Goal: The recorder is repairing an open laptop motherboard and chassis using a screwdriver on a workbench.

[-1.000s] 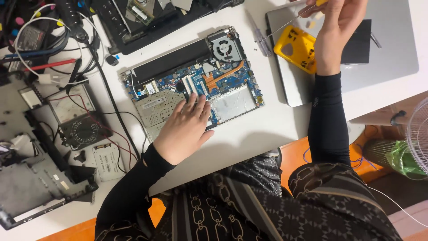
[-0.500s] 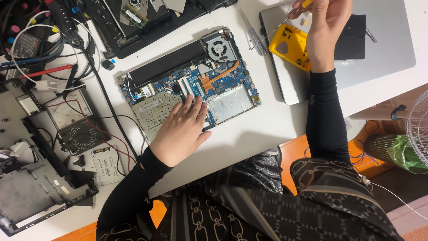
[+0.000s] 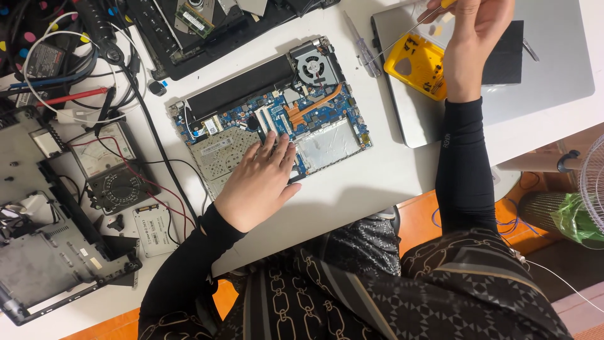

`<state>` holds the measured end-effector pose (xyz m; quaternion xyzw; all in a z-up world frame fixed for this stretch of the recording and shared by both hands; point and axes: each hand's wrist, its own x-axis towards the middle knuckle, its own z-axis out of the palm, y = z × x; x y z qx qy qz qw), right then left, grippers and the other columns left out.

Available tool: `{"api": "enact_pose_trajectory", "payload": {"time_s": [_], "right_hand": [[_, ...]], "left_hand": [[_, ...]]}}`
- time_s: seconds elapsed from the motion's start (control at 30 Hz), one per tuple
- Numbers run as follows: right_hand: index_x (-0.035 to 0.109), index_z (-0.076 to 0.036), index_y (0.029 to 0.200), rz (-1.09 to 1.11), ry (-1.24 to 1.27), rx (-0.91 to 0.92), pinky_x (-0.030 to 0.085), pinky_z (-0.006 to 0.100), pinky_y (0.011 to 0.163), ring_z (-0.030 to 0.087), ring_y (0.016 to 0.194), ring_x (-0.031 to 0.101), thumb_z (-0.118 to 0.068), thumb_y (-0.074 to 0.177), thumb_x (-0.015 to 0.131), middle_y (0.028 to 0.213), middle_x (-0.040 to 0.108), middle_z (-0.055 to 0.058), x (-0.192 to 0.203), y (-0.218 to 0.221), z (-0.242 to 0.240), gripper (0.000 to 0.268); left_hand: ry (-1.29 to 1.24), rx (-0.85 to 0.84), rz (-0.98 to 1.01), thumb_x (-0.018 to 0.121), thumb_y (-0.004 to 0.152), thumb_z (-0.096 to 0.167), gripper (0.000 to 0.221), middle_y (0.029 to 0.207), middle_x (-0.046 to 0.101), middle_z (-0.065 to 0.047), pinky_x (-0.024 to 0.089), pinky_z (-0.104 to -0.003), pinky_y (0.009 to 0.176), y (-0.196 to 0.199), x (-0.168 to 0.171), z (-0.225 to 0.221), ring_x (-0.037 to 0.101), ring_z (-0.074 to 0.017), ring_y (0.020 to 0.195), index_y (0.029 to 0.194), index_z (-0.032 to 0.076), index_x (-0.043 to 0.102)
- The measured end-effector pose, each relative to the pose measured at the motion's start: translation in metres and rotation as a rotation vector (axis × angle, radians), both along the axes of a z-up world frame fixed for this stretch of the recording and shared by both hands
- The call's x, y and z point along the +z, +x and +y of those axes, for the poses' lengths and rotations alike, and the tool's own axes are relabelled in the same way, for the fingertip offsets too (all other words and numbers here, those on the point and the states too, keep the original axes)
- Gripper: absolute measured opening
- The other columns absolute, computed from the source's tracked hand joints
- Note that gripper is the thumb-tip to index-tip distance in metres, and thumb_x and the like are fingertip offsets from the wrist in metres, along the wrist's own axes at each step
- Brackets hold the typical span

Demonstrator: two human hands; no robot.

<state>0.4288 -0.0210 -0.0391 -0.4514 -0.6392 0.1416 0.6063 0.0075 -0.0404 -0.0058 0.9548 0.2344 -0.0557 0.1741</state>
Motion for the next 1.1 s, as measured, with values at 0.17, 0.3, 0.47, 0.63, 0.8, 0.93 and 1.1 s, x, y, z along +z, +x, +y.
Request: {"api": "enact_pose_trajectory", "payload": {"time_s": [0.17, 0.3, 0.47, 0.63, 0.8, 0.93, 1.1], "right_hand": [[0.044, -0.003, 0.135, 0.009, 0.031, 0.004, 0.067, 0.042, 0.086, 0.029, 0.096, 0.075, -0.027, 0.127, 0.047, 0.116, 0.066, 0.019, -0.018, 0.018, 0.002, 0.025], [0.044, -0.005, 0.137, 0.055, -0.002, -0.028, 0.068, 0.043, 0.088, 0.03, 0.096, 0.076, -0.027, 0.127, 0.047, 0.112, 0.067, 0.02, -0.023, 0.021, 0.0, 0.024], [0.034, -0.006, 0.15, 0.08, 0.05, -0.006, 0.069, 0.045, 0.086, 0.034, 0.095, 0.076, -0.023, 0.127, 0.045, 0.12, 0.066, 0.024, -0.048, 0.045, 0.0, 0.031], [0.038, -0.008, 0.151, 0.196, 0.008, 0.044, 0.068, 0.047, 0.081, 0.035, 0.088, 0.076, -0.022, 0.128, 0.048, 0.115, 0.07, 0.024, -0.028, 0.017, 0.002, 0.029], [0.042, -0.009, 0.152, 0.267, -0.033, 0.174, 0.058, 0.045, 0.082, 0.032, 0.092, 0.068, -0.021, 0.132, 0.05, 0.108, 0.065, 0.022, 0.001, -0.044, 0.01, 0.025], [0.043, -0.008, 0.147, 0.142, -0.016, 0.241, 0.061, 0.041, 0.083, 0.028, 0.092, 0.073, -0.02, 0.133, 0.051, 0.113, 0.062, 0.017, 0.054, -0.14, 0.018, 0.02], [0.041, -0.003, 0.137, 0.068, -0.145, 0.495, 0.067, 0.037, 0.09, 0.026, 0.107, 0.075, -0.014, 0.127, 0.053, 0.119, 0.066, 0.016, 0.085, -0.241, 0.03, 0.019]], "left_hand": [[-0.004, -0.002, 0.004, 0.055, 0.096, 0.045, 0.07, 0.151, 0.042, -0.028, 0.029, -0.052, 0.115, 0.0, -0.002, 0.0, 0.035, -0.043, 0.144, 0.14, -0.009, 0.047], [-0.01, -0.001, 0.001, 0.055, 0.096, 0.045, 0.07, 0.151, 0.042, -0.029, 0.029, -0.052, 0.115, 0.0, -0.001, 0.001, 0.034, -0.0433, 0.145, 0.14, -0.009, 0.047], [-0.012, 0.0, -0.018, 0.055, 0.097, 0.044, 0.069, 0.15, 0.043, -0.029, 0.028, -0.052, 0.115, 0.001, 0.002, 0.002, 0.035, -0.0437, 0.144, 0.14, -0.008, 0.048], [0.048, -0.005, -0.182, 0.06, 0.097, 0.042, 0.064, 0.146, 0.052, -0.025, 0.029, -0.052, 0.116, -0.03, 0.006, 0.035, 0.045, -0.0361, 0.14, 0.141, -0.004, 0.053], [0.112, 0.255, -0.348, 0.079, 0.093, 0.033, 0.05, 0.121, 0.065, -0.006, 0.034, -0.044, 0.109, -0.096, 0.01, 0.076, 0.054, -0.0238, 0.124, 0.137, 0.012, 0.065], [0.164, 0.326, -0.43, 0.084, 0.087, 0.035, 0.056, 0.122, 0.064, -0.005, 0.031, -0.043, 0.105, -0.113, -0.011, 0.08, 0.05, -0.0256, 0.126, 0.134, 0.01, 0.065], [0.301, 0.352, -0.491, 0.083, 0.087, 0.031, 0.046, 0.127, 0.062, -0.003, 0.029, -0.045, 0.109, -0.12, -0.028, 0.074, 0.047, -0.0249, 0.13, 0.127, 0.013, 0.069]]}}
